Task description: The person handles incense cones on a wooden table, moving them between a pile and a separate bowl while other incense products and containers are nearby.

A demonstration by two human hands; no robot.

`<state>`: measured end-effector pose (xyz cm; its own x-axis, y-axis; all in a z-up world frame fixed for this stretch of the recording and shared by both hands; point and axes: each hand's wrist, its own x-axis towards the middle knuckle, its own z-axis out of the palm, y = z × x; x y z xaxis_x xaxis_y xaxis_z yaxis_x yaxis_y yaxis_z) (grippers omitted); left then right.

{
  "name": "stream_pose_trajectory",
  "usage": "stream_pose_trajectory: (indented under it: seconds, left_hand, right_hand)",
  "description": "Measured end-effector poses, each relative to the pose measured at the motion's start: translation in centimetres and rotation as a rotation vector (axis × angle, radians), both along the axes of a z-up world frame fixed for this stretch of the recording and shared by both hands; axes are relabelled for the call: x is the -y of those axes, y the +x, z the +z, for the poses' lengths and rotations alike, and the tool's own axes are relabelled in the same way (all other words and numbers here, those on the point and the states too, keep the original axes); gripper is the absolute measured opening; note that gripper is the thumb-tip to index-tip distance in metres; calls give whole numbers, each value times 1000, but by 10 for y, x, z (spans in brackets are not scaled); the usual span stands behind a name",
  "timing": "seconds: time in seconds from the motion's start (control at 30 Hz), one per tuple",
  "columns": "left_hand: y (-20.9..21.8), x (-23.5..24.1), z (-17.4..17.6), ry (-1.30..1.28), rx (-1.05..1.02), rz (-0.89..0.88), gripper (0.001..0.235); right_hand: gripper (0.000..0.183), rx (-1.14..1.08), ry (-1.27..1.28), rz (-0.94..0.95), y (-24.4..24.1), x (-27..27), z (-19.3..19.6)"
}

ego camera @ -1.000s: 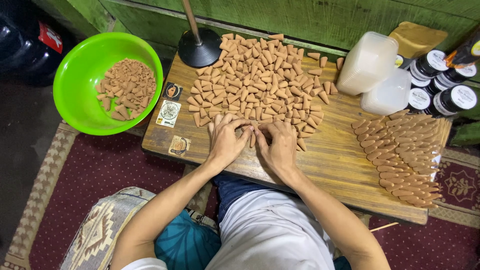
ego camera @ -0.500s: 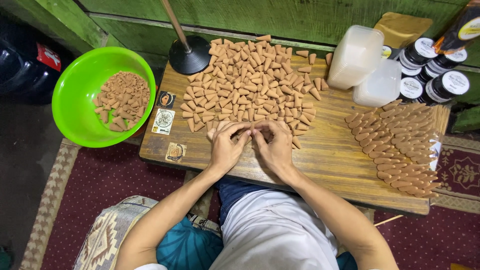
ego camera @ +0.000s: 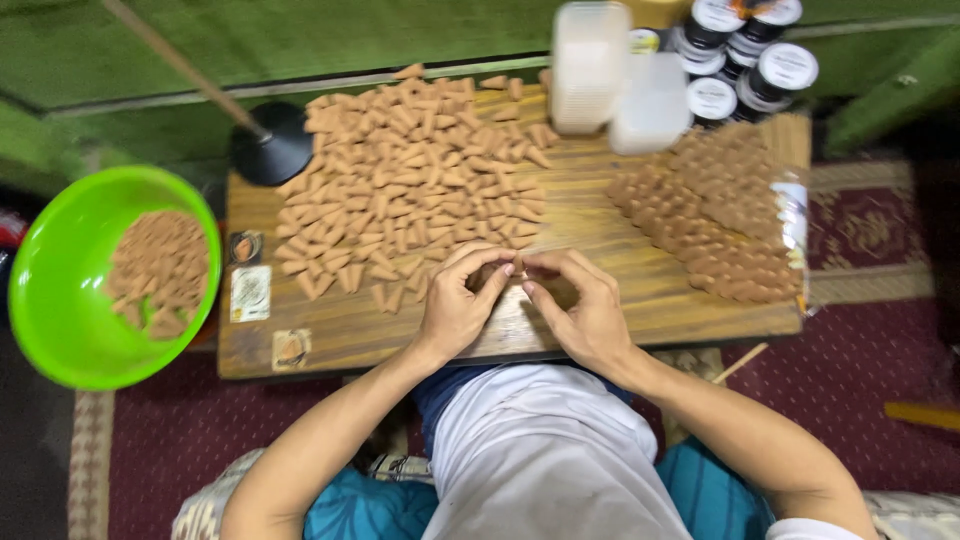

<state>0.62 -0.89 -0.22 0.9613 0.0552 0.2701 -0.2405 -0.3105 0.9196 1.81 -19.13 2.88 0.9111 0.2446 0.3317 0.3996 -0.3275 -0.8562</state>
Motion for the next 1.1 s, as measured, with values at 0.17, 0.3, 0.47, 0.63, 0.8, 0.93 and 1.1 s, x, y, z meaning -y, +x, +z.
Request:
stream_pose_trajectory:
  seconds: [0.17, 0.3, 0.47, 0.63, 0.8, 0.93, 1.1]
  left_hand:
    - [21, 53, -6, -25, 22, -174, 17]
    - [35, 97, -17, -80, -22, -296, 22]
    - [48, 140, -25, -90, -21, -350, 21]
    - [56, 163, -37, -73, -38, -419, 21]
    - [64, 173, -40, -15, -11, -452, 22]
    - [67, 177, -43, 29, -1, -450, 20]
    - [68, 178, -47, 37, -1, -474, 19]
  right_hand:
    - [27, -33, -16, -169, -17, 49, -6]
    - [31, -60, -22, -291, -26, 84, -13]
    - [34, -87, -6, -375, -35, 109, -14]
    - [39, -89, -31, -427, -37, 128, -31]
    - [41, -51, -71, -469, -34, 127, -31]
    - [40, -47, -71, -477, -33, 124, -25]
    - [34, -63, -97, -490, -33, 128, -30]
